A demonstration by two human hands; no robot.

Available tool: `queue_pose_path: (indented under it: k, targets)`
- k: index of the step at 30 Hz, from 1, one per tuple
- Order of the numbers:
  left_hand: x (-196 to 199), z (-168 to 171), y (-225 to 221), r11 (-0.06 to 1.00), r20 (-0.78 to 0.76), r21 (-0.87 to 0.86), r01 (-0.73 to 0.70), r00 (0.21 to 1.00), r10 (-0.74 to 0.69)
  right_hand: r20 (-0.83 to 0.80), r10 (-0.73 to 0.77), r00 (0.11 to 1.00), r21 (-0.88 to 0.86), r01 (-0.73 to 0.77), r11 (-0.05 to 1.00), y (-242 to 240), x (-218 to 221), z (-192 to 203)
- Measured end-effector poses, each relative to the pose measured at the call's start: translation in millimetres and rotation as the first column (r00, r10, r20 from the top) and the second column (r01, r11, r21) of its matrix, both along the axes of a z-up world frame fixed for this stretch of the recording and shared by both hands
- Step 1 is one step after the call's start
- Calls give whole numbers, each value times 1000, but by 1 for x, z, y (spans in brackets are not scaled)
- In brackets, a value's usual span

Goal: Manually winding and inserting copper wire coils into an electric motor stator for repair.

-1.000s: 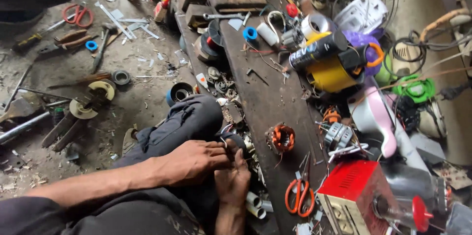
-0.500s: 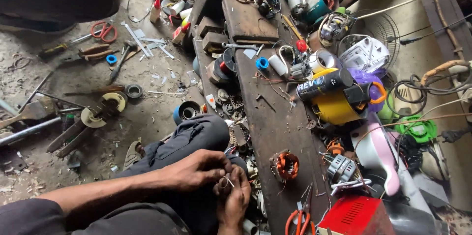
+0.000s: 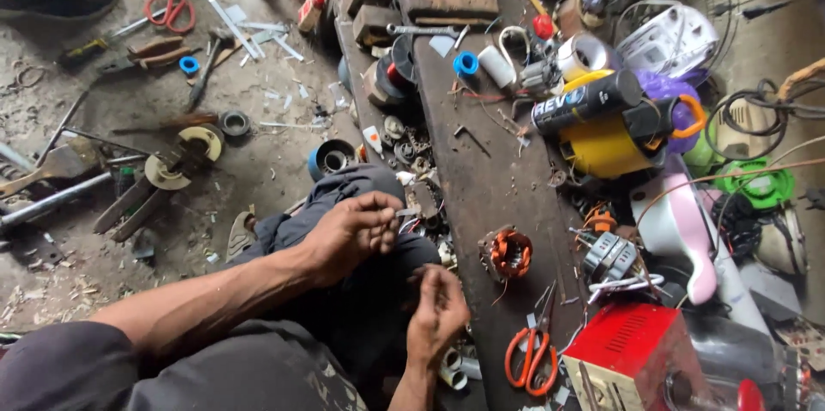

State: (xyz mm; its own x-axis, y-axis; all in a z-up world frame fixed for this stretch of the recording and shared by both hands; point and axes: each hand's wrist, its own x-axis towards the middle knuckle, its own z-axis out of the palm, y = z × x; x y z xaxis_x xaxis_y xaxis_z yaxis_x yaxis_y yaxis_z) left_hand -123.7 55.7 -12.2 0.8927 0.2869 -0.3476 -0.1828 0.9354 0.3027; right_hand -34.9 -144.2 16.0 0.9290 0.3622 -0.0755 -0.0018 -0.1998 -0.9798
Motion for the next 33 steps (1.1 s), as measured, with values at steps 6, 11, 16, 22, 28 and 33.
queue_pose_path:
  k: [6, 11, 16, 22, 28, 33]
  targets:
    - [16, -2, 6, 998, -3, 57, -22, 1000, 22, -334, 435, 836, 196, -390, 900, 0, -3, -48]
    - [11, -16, 26, 994, 159, -69, -84, 983, 94, -472, 633, 614, 537, -369, 759, -31, 14, -85]
    - [-4, 18, 56, 968, 207, -224, -116, 965, 164, -468, 782, 411, 50, -872, 487, -22, 3, 23]
    - [-5, 51, 69, 968, 140, -190, -162, 972, 190, -312, 783, 538, 192, -771, 607, 32, -12, 49]
    - [-17, 45, 51, 966, 143, 34, -256, 958, 248, -332, 448, 830, 392, -310, 866, 85, -26, 14]
    - [-30, 13, 32, 966, 57, 233, -116, 993, 105, -623, 333, 707, 476, 5, 879, 78, -6, -40]
